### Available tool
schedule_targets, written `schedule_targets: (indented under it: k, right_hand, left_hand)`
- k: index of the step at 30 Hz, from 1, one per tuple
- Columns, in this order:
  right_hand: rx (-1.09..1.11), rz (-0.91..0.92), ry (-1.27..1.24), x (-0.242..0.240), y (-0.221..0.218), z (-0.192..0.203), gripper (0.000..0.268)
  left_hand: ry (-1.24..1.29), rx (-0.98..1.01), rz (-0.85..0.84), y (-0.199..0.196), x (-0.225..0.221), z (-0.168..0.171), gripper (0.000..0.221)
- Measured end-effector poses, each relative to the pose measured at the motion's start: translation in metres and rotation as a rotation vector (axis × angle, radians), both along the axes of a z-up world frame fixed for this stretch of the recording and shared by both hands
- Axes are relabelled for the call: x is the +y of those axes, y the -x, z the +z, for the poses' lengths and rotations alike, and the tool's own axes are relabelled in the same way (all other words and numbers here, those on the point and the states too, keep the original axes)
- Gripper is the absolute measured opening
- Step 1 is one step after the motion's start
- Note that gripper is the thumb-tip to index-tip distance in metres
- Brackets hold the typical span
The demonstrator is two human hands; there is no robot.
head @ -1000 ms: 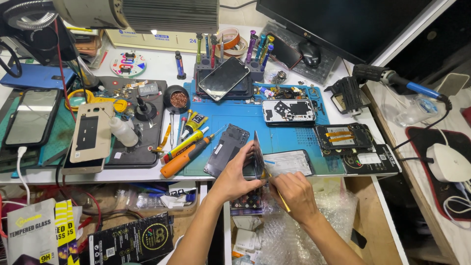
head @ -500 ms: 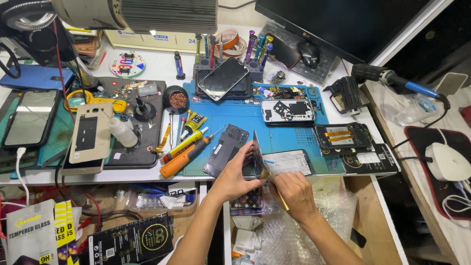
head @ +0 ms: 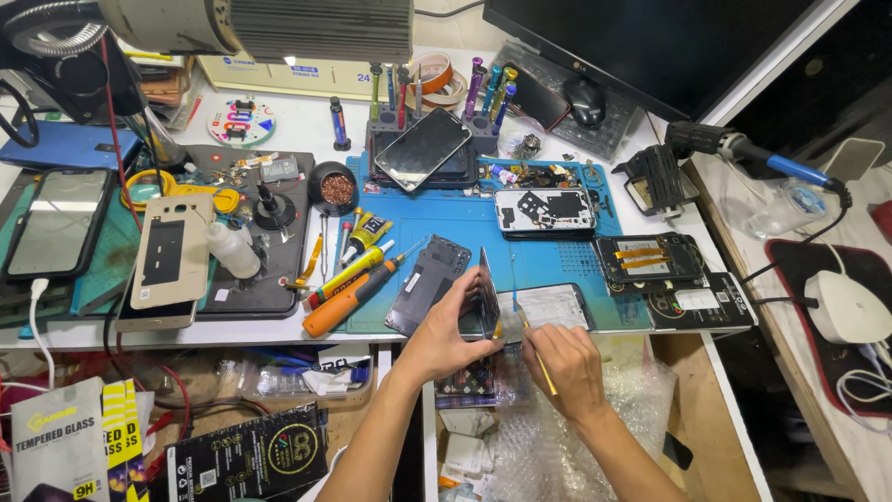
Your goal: Repairing a smartphone by carefully manipulating internal components and the screen assembly using precision tools.
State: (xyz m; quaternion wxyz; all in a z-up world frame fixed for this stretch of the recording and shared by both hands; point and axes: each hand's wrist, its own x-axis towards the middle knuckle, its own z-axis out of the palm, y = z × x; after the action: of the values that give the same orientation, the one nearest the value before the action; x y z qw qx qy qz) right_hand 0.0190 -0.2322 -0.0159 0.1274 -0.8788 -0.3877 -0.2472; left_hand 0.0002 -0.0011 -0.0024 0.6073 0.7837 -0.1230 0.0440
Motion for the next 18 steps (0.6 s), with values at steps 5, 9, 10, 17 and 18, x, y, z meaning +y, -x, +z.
schedule_targets:
  k: [5, 9, 10, 17, 18]
  right_hand:
    - [0.014, -0.058, -0.043, -0.014, -0.012, -0.023, 0.012]
    - [0.098, -0.030, -0.293, -0.024, -0.024, -0.014, 0.016]
    - [0.099, -0.032, -0.292, -0.025, -0.033, -0.015, 0.016]
    - [0.488, -0.040, -0.190, 0.001, -0.077, 0.036, 0.018]
    - [0.590, -0.003, -0.154, 0.007, -0.080, 0.045, 0.020]
  left_hand:
    - [-0.005, -0.002, -0.001, -0.002, 0.000, -0.002, 0.102]
    - [0.100, 0.028, 0.020, 0.001, -0.001, 0.009, 0.109]
    - [0.101, 0.030, 0.018, 0.001, -0.001, 0.009, 0.109]
    - [0.107, 0.048, 0.026, 0.001, -0.001, 0.011, 0.109]
    - [0.112, 0.055, 0.027, 0.001, -0.001, 0.010, 0.110]
